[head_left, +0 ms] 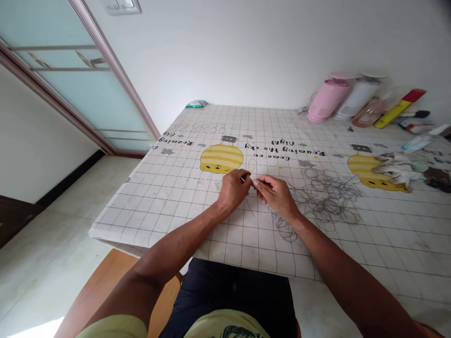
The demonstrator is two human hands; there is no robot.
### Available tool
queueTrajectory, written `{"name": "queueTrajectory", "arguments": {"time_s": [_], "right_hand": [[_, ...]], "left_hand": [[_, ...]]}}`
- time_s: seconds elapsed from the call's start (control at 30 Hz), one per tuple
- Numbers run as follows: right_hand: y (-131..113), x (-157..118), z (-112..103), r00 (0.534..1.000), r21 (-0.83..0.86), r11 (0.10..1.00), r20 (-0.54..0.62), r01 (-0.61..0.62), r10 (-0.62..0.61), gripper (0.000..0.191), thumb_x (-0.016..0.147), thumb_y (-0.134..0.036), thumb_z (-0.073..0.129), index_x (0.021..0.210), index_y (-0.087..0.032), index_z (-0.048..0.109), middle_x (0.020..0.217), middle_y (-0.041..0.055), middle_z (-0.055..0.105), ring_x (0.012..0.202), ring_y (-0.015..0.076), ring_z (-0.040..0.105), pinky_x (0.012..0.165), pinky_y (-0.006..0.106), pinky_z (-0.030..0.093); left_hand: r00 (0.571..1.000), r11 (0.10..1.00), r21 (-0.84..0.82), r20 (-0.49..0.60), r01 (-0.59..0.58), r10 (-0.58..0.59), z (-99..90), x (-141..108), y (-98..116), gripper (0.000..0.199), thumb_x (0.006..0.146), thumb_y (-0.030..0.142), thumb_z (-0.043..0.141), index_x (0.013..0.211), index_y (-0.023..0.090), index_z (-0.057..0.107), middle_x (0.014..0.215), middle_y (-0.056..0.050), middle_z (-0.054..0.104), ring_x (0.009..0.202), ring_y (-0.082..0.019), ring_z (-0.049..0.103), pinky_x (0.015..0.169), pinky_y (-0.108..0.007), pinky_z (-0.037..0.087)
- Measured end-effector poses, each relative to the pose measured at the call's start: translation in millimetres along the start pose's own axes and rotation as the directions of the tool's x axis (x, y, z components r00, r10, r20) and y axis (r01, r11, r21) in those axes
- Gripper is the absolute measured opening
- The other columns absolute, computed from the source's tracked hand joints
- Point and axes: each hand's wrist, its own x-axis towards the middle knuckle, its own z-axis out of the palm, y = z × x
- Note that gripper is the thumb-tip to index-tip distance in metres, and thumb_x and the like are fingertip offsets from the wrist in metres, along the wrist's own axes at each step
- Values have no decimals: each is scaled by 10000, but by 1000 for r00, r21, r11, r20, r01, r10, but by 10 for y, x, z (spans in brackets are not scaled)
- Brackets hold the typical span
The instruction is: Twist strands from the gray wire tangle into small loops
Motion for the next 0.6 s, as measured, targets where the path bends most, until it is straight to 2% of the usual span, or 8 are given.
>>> {"name": "queueTrajectory", "arguments": {"time_s": [0.2,0.43,0.6], "right_hand": [[16,-3,38,1000,21,999,-5,-26,27,368,992,-572,643,961,-211,709,699,12,656,518,143,533,502,284,448],[-2,-34,98,988,-103,992,-130,74,-87,327,978,-554,669,960,-229,700,895,72,727,716,189,660,548,278,501],[65,-2,119,980,-41,997,-184,73,-79,313,986,-524,650,1020,-222,724,893,72,741,749,201,708,541,276,538]], "left_hand": [[995,985,-140,39,101,-96,-1,1,28,138,883,170,628,936,150,753,761,-36,728,549,-130,689,493,-216,560],[997,992,-90,17,83,-81,-17,3,49,122,884,156,624,895,148,746,767,-33,707,551,-134,692,495,-228,576],[998,992,-109,32,60,-57,2,-2,-2,107,890,184,660,923,159,758,764,-31,720,572,-125,694,535,-217,573]]}}
